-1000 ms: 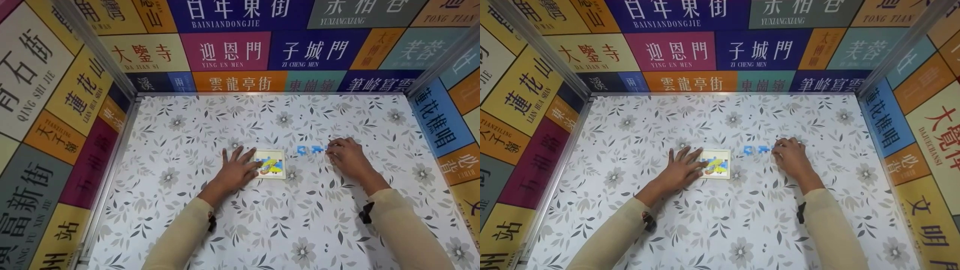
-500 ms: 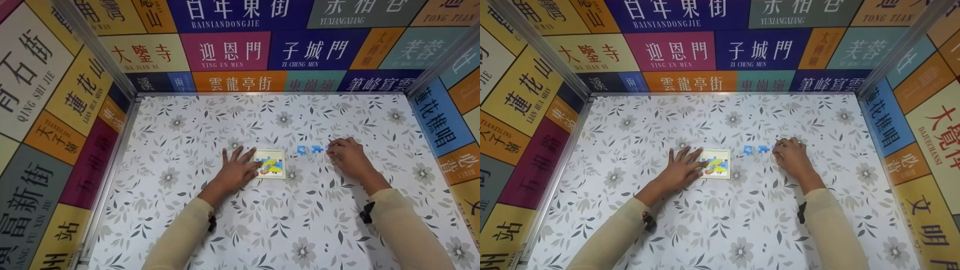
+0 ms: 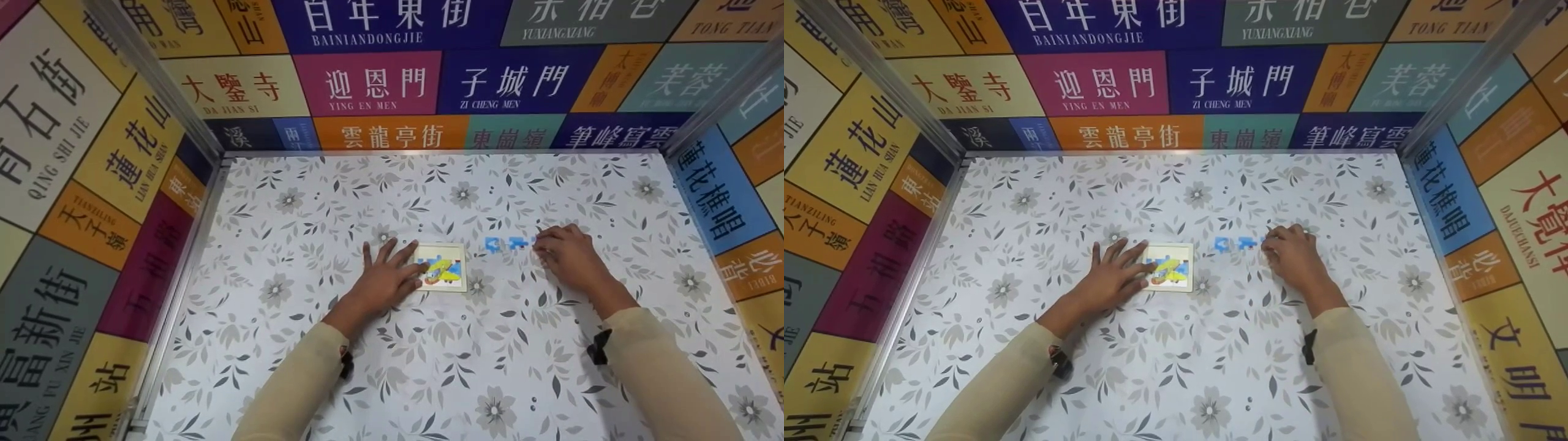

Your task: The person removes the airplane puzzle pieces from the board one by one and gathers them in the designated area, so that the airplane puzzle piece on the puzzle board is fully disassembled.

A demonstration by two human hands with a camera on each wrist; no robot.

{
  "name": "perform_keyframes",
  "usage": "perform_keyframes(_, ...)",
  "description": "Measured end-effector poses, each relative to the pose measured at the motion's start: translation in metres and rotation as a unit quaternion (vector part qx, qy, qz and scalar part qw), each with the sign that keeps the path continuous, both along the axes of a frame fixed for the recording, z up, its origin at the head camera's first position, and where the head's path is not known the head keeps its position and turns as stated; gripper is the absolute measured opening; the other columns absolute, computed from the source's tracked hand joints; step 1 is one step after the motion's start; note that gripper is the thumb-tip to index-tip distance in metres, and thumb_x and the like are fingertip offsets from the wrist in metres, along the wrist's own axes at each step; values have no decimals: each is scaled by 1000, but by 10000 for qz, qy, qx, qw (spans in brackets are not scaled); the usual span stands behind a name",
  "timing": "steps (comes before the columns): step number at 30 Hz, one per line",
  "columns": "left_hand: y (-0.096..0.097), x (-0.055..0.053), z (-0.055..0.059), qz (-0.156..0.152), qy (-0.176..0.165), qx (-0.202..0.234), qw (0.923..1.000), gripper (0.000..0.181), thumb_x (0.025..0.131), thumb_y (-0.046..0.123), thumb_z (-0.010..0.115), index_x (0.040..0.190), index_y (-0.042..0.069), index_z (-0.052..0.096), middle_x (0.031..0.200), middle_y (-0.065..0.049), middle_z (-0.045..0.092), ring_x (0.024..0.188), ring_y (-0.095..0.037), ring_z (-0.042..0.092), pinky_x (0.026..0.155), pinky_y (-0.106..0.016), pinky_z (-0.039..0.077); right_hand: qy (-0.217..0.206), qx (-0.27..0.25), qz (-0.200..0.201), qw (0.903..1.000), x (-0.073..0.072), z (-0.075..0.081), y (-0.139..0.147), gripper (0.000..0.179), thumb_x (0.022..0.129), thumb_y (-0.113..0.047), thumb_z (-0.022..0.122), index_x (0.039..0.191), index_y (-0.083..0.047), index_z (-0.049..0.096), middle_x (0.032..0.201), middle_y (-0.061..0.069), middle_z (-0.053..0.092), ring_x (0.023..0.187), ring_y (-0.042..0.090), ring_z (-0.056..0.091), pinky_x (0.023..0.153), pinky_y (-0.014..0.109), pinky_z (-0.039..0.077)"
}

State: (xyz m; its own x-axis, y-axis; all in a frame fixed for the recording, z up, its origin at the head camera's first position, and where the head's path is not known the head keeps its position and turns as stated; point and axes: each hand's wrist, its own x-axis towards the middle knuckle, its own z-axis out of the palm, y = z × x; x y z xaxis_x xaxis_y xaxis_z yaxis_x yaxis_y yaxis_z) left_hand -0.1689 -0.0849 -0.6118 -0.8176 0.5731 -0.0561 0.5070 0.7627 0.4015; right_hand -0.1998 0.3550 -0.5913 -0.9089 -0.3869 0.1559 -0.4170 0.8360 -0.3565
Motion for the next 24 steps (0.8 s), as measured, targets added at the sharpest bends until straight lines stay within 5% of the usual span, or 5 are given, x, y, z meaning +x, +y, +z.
perform_keyframes(10,1,1,-1,9,28,-5,10000,51,117,53,43,165,38,54,185,-3,27,172,-47,17,124,-92,3,99,-139,30,9998,1,0,-3,11,99,-1,78,110,-1,82,127,22,74,114,48,59,95,72,47)
perform_keyframes(24,1,0,-3,48,80,-58,9999,50,117,53,43,164,39,54,185,-2,27,172,-46,17,125,-91,4,-44,-130,-3,9999,1,5,-10,9,102,-9,76,103,-2,82,126,23,70,117,49,58,115,75,39)
